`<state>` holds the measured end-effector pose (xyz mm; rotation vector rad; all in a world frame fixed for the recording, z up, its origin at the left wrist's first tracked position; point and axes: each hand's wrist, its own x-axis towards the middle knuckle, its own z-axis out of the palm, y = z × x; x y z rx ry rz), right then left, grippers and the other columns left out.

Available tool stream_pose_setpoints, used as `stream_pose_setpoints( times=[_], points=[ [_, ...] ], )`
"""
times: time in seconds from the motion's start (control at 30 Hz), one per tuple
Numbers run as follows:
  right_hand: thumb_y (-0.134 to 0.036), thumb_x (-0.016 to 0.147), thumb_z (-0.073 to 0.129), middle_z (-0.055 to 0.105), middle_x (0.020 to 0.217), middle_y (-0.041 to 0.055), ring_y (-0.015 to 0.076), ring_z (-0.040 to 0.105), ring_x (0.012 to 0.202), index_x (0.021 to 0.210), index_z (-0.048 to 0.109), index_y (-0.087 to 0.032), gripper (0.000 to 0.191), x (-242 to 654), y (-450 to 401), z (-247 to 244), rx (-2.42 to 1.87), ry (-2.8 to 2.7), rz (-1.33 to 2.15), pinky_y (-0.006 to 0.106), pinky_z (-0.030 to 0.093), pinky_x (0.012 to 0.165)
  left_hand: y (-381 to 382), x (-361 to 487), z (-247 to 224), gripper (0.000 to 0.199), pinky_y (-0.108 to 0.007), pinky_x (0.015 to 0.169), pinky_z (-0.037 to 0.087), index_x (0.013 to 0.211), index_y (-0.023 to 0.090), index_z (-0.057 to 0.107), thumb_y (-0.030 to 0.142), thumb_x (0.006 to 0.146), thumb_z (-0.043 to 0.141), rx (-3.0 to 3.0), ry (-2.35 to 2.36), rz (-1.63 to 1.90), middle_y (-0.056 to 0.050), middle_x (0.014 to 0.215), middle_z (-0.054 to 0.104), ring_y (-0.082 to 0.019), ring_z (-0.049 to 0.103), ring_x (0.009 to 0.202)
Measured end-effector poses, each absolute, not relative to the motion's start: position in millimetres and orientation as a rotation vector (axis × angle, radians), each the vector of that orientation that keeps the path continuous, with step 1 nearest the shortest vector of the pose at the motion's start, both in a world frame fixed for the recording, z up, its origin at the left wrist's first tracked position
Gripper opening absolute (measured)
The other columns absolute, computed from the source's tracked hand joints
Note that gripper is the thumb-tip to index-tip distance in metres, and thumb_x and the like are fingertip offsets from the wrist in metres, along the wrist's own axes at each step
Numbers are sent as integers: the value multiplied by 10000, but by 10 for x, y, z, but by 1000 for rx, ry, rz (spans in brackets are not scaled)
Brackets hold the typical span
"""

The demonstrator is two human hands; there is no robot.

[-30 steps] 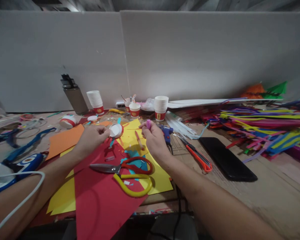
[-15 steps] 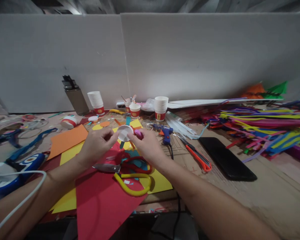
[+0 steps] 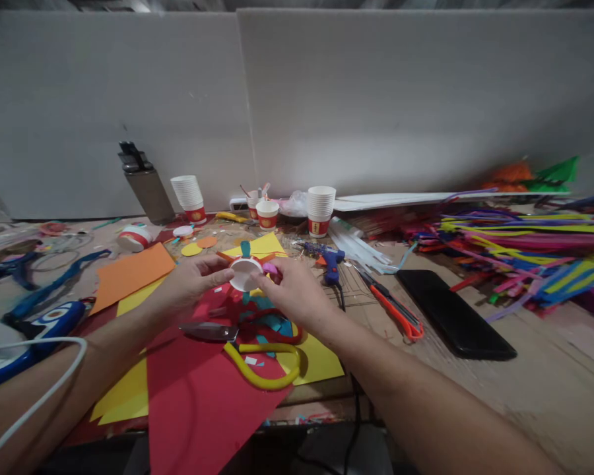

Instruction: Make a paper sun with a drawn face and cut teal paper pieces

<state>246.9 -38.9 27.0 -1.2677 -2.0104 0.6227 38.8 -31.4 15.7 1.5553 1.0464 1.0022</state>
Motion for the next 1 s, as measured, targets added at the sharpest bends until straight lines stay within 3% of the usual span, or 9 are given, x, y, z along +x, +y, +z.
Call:
stream_pose_setpoints(
  times=[0.13, 0.23, 0.33, 0.43, 0.53, 0.67, 0.83, 1.0],
  points=[
    [-379, 853, 547, 390, 575, -43, 99, 340, 544, 627, 453, -188, 311, 2474, -401, 275, -1269, -2036, 574, 256, 241, 506, -320, 394, 185, 316, -269, 743, 459, 891, 156, 733, 402, 695, 758, 1547, 1073, 981, -54, 844, 713, -184, 618, 811],
    [-381, 824, 608, 451, 651, -37, 112, 394, 584, 879, 570, -185, 208, 2489, -408, 288, -1255, -1974, 602, 247, 294, 530, -322, 410, 191, 290, -259, 729, 463, 876, 160, 733, 372, 682, 773, 1474, 1066, 1036, -47, 822, 716, -175, 624, 793],
    [-368, 812, 633, 507, 742, -14, 130, 445, 651, 1076, 559, -188, 327, 2510, -403, 296, -1243, -1891, 627, 257, 356, 580, -323, 414, 163, 295, -260, 727, 467, 873, 145, 717, 363, 684, 777, 1385, 1066, 1110, -52, 824, 709, -167, 627, 777],
    [-381, 908, 497, 522, 733, -3, 135, 465, 656, 900, 571, -187, 208, 2541, -378, 286, -1189, -1823, 649, 267, 373, 591, -324, 418, 131, 300, -268, 732, 475, 868, 129, 688, 368, 704, 765, 1230, 1016, 1191, -51, 820, 691, -150, 624, 746],
    [-439, 956, 406, 551, 741, 12, 144, 499, 680, 781, 555, -190, 339, 2581, -349, 276, -1149, -1756, 604, 283, 398, 626, -316, 424, 114, 294, -250, 672, 473, 845, 122, 656, 362, 711, 763, 1064, 954, 1201, -33, 754, 657, -123, 602, 675],
    [-502, 946, 434, 597, 799, 30, 165, 560, 775, 877, 615, -201, 358, 2640, -337, 301, -1128, -1710, 407, 312, 420, 729, -292, 423, 82, 277, -202, 601, 445, 814, 118, 634, 338, 712, 768, 984, 925, 1219, -15, 726, 629, -81, 554, 609],
    [-508, 948, 433, 598, 716, 6, 130, 544, 632, 977, 633, -210, 361, 2646, -393, 346, -1026, -1668, 554, 278, 415, 590, -271, 428, 21, 272, -196, 577, 439, 761, 124, 608, 330, 699, 774, 962, 952, 1238, -6, 689, 611, -82, 548, 592],
    [-356, 882, 617, 657, 847, 25, 129, 607, 723, 976, 637, -202, 181, 2515, -510, 335, -854, -1680, 640, 257, 472, 599, -278, 448, -1, 273, -203, 594, 456, 788, 117, 614, 344, 727, 752, 983, 943, 1197, -34, 741, 634, -97, 573, 642]
  ],
)
